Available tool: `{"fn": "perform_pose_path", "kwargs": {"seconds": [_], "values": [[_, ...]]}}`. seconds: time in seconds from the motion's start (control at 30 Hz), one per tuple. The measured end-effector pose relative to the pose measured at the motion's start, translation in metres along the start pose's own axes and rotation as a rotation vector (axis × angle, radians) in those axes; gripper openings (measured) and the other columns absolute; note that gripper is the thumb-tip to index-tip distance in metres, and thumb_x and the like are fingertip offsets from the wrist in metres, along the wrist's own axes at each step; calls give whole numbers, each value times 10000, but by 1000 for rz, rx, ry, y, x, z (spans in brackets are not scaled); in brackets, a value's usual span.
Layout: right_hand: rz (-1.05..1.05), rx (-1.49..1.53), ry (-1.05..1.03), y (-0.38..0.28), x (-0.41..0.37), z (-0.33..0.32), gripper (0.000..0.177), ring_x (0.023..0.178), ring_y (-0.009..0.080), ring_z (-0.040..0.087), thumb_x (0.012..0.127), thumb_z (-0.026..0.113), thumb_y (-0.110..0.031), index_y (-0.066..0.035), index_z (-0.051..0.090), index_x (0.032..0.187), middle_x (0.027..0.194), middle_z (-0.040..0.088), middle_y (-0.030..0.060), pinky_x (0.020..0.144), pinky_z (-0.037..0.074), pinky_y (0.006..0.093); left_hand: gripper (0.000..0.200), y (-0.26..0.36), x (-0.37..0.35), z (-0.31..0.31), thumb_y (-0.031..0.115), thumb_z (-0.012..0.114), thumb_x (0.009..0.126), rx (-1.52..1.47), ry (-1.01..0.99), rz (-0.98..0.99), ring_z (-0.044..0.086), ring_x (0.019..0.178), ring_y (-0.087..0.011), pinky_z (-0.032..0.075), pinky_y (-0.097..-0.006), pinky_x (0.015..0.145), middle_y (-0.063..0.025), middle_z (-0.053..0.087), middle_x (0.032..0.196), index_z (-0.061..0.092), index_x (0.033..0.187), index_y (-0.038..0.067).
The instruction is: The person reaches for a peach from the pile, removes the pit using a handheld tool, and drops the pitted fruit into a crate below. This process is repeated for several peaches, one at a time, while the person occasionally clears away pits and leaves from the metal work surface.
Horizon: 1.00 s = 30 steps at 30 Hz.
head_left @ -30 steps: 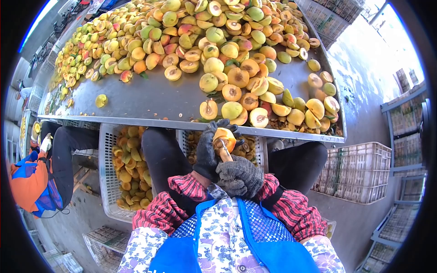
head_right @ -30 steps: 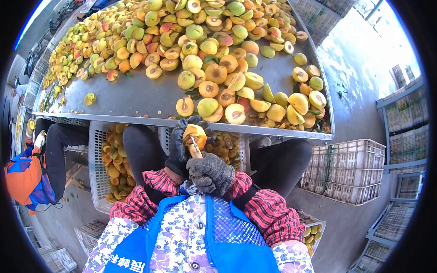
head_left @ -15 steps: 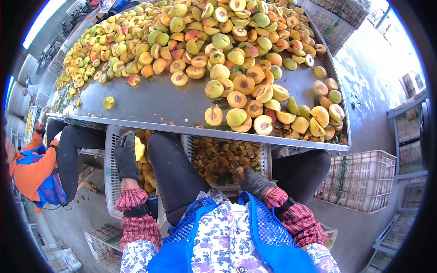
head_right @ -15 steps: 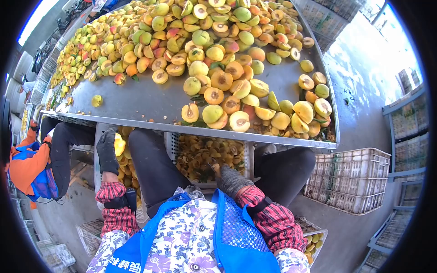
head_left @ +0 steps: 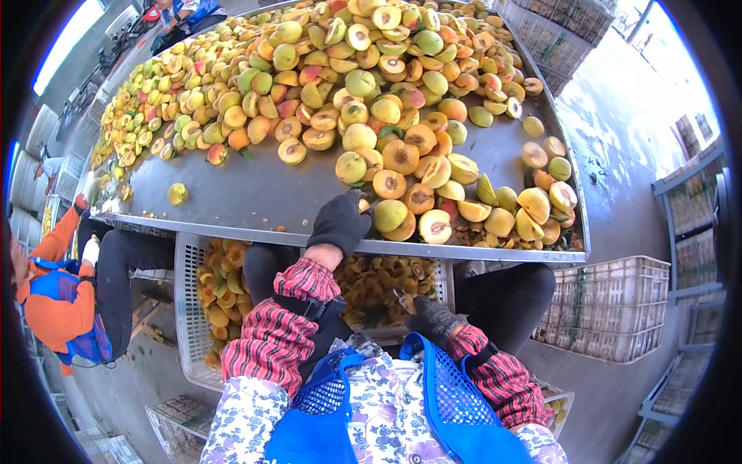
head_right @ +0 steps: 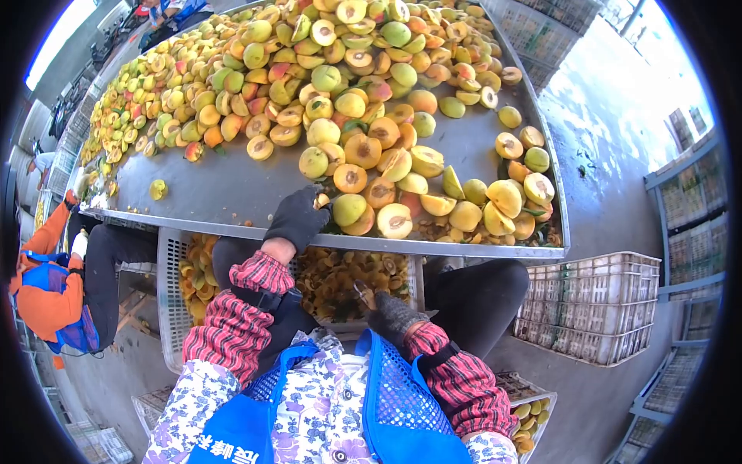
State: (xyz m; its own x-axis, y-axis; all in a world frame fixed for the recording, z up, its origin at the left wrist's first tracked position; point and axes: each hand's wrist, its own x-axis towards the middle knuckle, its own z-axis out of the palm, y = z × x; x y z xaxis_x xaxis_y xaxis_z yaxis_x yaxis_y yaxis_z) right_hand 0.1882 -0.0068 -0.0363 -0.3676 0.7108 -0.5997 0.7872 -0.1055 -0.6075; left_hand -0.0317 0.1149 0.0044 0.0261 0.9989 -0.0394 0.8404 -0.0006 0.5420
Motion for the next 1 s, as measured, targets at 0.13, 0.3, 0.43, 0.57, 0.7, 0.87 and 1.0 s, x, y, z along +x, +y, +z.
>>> {"fn": "perform_pose_path", "kwargs": {"seconds": [0.13, 0.3, 0.43, 0.57, 0.7, 0.87, 1.0], "values": [[-24, 191, 128, -21, -17, -15, 264, 732, 298, 594, 760, 603, -191, -6, 526, 933, 755, 593, 167, 677, 461, 401, 394, 2, -8, -4, 185, 699, 708, -412, 150, 98, 587, 949, -278, 457, -348, 831, -154, 608, 999, 548, 1048, 58], [-183, 808, 211, -48, -25, -39, 220, 520, 146, 515, 794, 575, -107, -68, 487, 992, 657, 515, 37, 473, 430, 273, 378, 16, -42, -13, 40, 706, 695, -812, 34, 183, 557, 952, -155, 453, -280, 845, -78, 598, 1018, 545, 1036, 22], [-177, 1110, 172, -70, -24, -61, 293, 521, 69, 486, 812, 596, -133, -78, 469, 1070, 708, 510, -2, 441, 404, 201, 384, 45, -72, -14, 19, 687, 726, -882, -68, 225, 537, 998, -135, 435, -271, 878, -78, 590, 1075, 545, 1082, -7], [-253, 1257, 186, -71, -16, -51, 318, 518, 67, 492, 813, 595, -144, -84, 474, 1101, 722, 521, 3, 421, 400, 199, 383, 51, -82, -7, 37, 669, 741, -895, -77, 250, 549, 1005, -155, 423, -290, 888, -100, 594, 1089, 561, 1108, 9], [-218, 1362, 210, -74, -19, -47, 300, 516, 80, 505, 818, 587, -147, -97, 486, 1096, 735, 524, 6, 417, 407, 200, 340, 54, -87, 0, 20, 664, 737, -788, 43, 290, 556, 1003, -167, 439, -292, 866, -122, 588, 1093, 584, 1068, 16], [-228, 1323, 285, -63, -4, -35, 258, 571, 107, 546, 848, 538, -156, -108, 482, 1096, 795, 549, 17, 443, 444, 229, 315, 54, -86, 10, 0, 649, 750, -899, 115, 425, 553, 1001, -165, 451, -283, 849, -118, 585, 1084, 582, 1057, 8], [-271, 1759, 10, -73, -20, -43, 306, 737, 155, 580, 869, 518, -171, -99, 443, 1157, 919, 561, 56, 579, 503, 286, 330, 79, -93, -2, 0, 631, 772, -1323, 46, 93, 543, 1004, -151, 446, -275, 857, -78, 574, 1083, 558, 1093, 3]]}}
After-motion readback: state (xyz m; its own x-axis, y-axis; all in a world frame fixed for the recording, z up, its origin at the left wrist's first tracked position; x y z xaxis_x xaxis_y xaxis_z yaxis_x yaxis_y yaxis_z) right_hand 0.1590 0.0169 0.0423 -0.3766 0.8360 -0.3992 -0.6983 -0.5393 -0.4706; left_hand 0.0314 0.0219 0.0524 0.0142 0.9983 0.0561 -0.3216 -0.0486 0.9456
